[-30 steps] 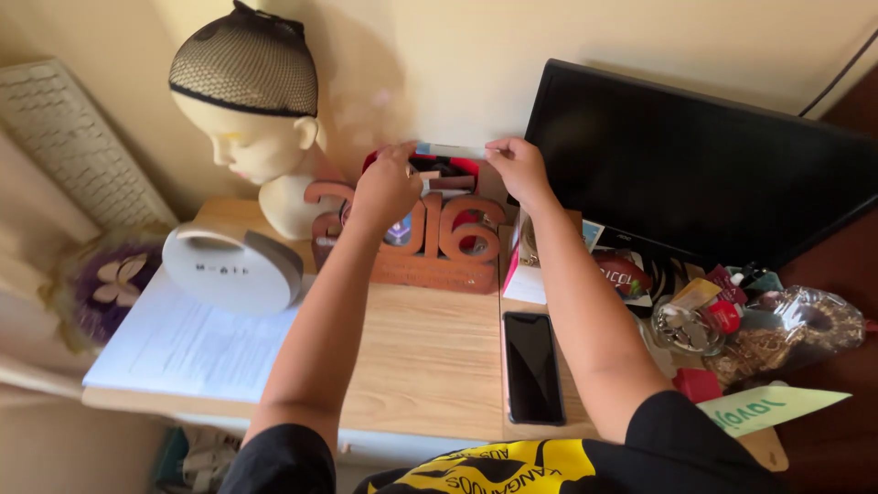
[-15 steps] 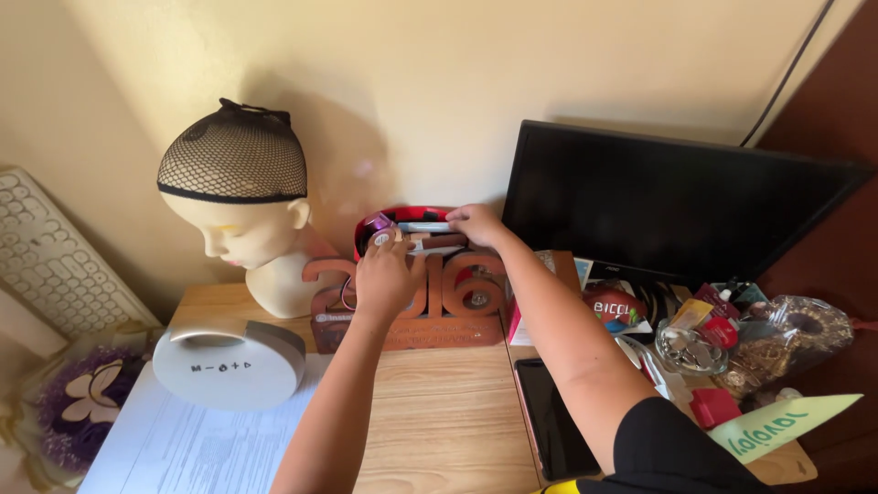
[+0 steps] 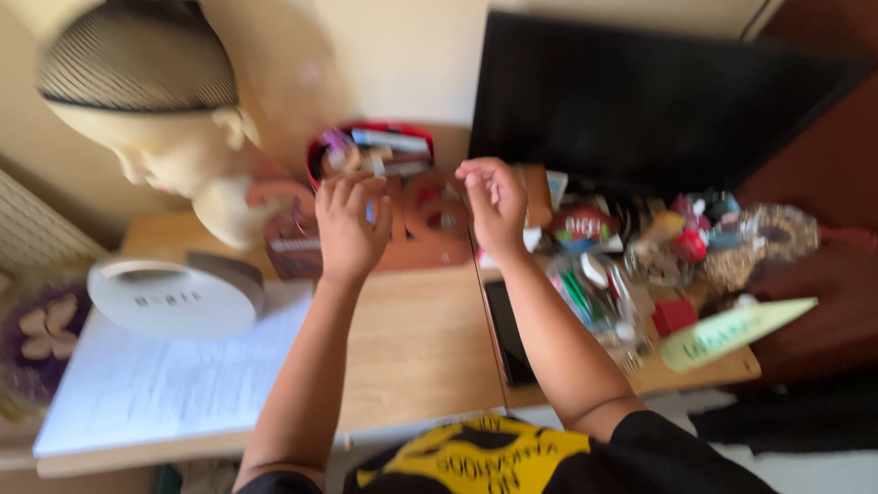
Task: Organizing various personal items including a wallet, multiple smartphones, a glasses case, and clothing within a bedroom environment.
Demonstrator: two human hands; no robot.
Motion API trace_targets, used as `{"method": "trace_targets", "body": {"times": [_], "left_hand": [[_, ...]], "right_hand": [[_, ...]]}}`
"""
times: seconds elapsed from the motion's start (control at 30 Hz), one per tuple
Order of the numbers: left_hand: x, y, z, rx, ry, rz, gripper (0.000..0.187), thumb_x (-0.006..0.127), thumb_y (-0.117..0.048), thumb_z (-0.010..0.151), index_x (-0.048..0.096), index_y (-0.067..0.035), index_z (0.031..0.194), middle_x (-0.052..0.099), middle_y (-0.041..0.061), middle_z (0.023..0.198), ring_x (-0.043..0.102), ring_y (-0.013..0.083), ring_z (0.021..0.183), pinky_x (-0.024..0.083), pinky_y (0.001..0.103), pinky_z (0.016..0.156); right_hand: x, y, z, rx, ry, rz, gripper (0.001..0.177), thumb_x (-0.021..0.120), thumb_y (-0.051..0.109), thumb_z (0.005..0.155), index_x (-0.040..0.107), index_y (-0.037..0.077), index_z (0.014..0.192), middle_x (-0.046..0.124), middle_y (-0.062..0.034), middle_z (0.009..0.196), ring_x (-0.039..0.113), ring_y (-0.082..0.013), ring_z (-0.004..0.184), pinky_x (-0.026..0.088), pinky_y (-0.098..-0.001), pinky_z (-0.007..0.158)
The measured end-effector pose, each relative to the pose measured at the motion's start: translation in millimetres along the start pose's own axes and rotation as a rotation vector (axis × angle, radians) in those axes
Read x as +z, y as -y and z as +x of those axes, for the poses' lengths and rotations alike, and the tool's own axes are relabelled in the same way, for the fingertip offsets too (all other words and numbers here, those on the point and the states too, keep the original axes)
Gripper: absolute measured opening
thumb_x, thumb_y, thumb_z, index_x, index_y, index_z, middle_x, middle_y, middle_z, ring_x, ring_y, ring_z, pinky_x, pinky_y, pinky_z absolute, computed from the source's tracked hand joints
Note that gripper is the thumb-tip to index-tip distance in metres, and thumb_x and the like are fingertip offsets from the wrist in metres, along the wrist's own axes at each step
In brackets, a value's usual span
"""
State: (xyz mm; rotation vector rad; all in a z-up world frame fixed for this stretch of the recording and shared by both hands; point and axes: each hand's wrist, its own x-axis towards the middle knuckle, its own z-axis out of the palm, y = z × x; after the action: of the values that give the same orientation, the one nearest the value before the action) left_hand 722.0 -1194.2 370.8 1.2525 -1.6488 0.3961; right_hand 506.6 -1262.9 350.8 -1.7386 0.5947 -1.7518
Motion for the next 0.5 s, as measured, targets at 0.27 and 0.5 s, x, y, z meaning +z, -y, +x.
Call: {"method": "trace_targets", "body": {"times": [0.27,0.5], "left_hand": [[0.6,-85.1,-105.6,-0.161,0.112,-0.087,0.02,0.071,-0.006,0.093,0.068,-0.007,0.113,0.066,0.012,0.124,0.06,0.0354,0.114,0.049,0.045,0.099],[12.1,-187.8,-199.3,-0.502,-0.011,-0.04,0.017,0.068,-0.004,0.092,0.07,-0.006,0.109,0.069,0.013,0.116,0.066,0.0347,0.108,0.053,0.043,0.091]], "right_hand": [[-63.1,39.4,-137.7,0.265,0.316,0.269,0.012,0.057,0.004,0.106,0.063,0.001,0.116,0.067,-0.0054,0.105,0.062,-0.0107,0.096,0.052,-0.0255,0.087],[-130.1,50.3,-193.7,0.578,0.701,0.496,0.014,0.057,0.007,0.105,0.064,0.0,0.115,0.067,-0.0053,0.1,0.062,-0.0091,0.093,0.052,-0.0251,0.084]]}}
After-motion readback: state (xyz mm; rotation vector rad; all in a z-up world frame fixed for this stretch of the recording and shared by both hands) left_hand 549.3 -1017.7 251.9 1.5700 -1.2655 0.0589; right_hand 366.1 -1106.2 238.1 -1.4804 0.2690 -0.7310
